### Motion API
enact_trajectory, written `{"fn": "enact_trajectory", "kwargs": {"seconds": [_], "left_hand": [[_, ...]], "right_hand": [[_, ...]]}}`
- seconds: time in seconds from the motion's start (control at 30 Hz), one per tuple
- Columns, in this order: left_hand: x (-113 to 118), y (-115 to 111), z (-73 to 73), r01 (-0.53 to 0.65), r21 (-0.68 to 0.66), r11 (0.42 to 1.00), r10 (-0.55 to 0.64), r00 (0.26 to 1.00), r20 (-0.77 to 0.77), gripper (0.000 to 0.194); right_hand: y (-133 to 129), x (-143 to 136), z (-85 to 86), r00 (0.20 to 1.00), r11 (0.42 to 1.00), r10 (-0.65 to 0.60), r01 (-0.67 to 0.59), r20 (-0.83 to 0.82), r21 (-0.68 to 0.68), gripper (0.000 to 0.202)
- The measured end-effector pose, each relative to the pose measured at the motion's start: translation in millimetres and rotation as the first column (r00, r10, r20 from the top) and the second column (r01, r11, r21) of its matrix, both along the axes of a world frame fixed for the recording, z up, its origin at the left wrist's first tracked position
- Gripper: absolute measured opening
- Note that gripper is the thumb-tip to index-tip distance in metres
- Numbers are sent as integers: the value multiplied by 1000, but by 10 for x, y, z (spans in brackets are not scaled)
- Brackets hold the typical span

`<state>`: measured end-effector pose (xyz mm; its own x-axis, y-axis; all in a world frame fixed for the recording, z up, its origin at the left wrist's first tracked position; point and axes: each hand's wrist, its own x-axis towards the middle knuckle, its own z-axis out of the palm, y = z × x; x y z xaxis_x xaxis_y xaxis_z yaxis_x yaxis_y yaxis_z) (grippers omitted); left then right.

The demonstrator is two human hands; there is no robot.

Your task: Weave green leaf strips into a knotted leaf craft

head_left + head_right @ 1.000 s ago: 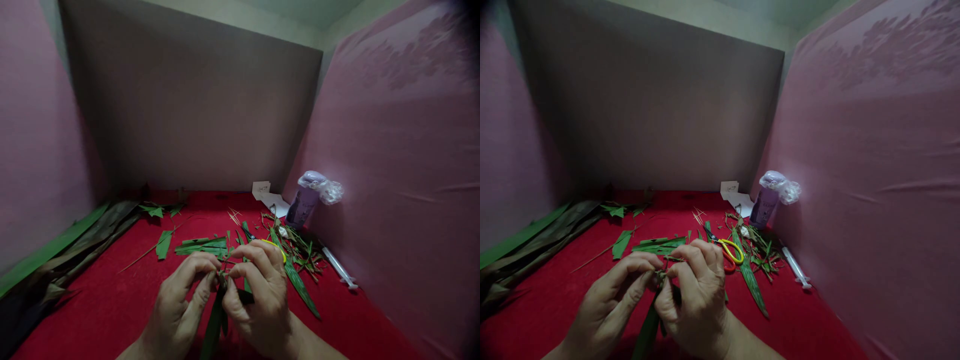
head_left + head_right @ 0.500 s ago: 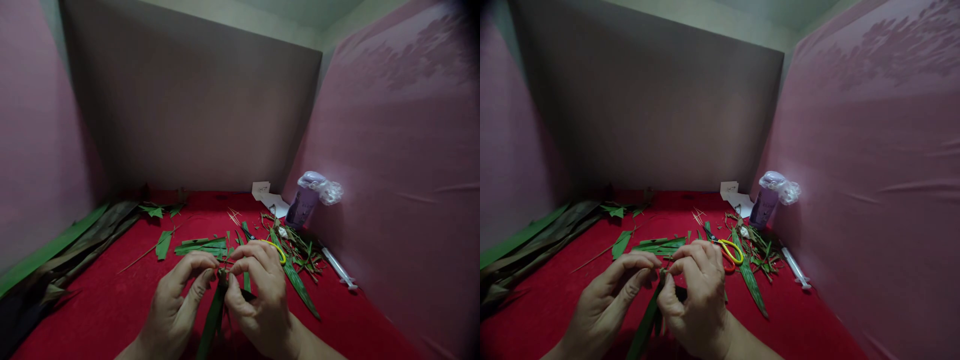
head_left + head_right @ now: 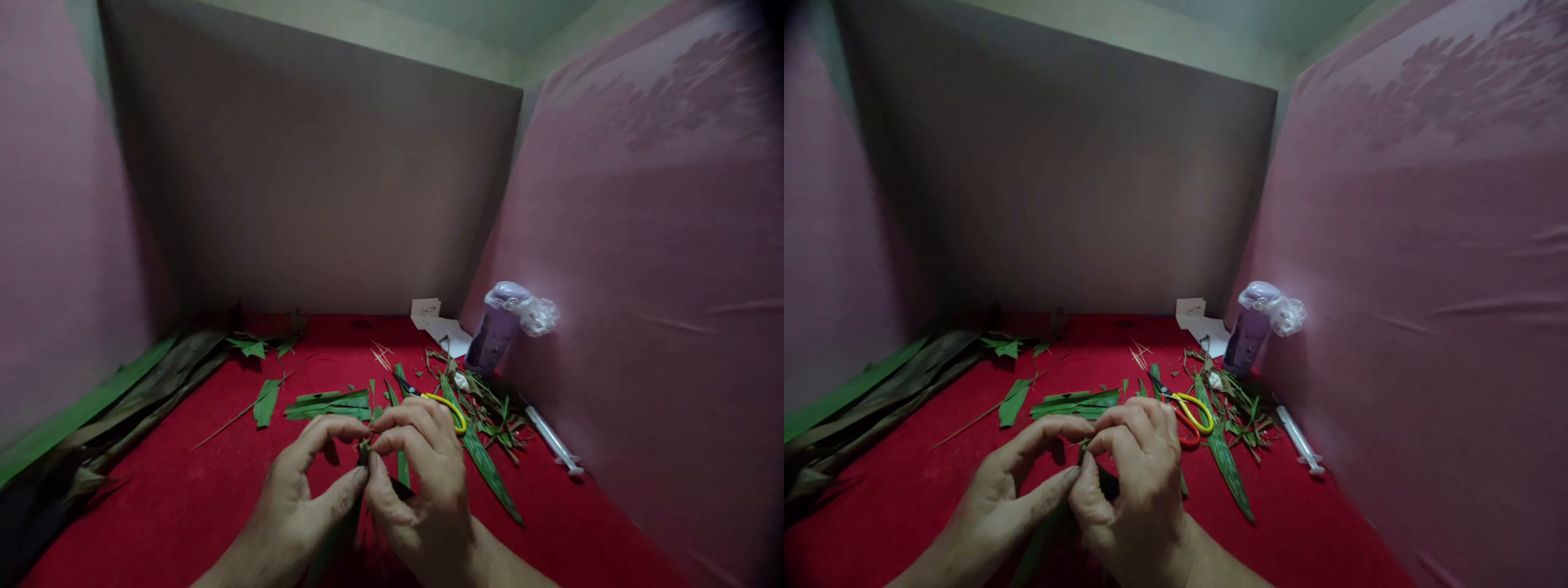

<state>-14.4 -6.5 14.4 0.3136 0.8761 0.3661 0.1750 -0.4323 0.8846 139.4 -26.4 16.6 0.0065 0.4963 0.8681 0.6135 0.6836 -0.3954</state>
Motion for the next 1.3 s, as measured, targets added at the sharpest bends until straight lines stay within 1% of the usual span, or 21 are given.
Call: {"fn": "enact_trajectory", "kwargs": {"seconds": [0.17, 0.27, 0.4, 0.53, 0.73, 0.93, 1.1, 1.3], "left_hand": [[27, 2, 20, 11, 50, 999, -14, 999, 49, 19], [25, -9, 31, -13, 56, 998, 9, 997, 79, 18], [6, -4, 42, -61, -7, 998, 62, 993, 99, 17], [1, 16, 47, -96, -59, 994, 105, 981, 161, 16], [6, 4, 58, -28, -92, 995, 48, 973, 225, 20], [13, 6, 100, -8, -180, 984, 62, 953, 297, 17], [24, -1, 57, 34, -220, 975, 39, 947, 320, 17], [29, -7, 27, 63, -190, 980, -2, 952, 305, 21]], "right_hand": [[-5, -12, 12, 1000, 1000, 1, -1, 8, 18, 14], [-7, -6, 33, 1000, 999, -15, 14, 23, 35, 13], [-18, 22, 64, 999, 999, -27, 25, 35, 35, 11], [-33, 29, 85, 998, 999, -25, 24, 54, 29, 10], [-37, 3, 62, 997, 1000, -4, 6, 77, -21, 10], [-30, 8, 33, 996, 999, 42, -43, 75, 7, 18], [5, 0, 24, 990, 999, -35, 32, 140, 22, 16], [14, 15, 18, 993, 999, -18, 13, 118, 40, 13]]}}
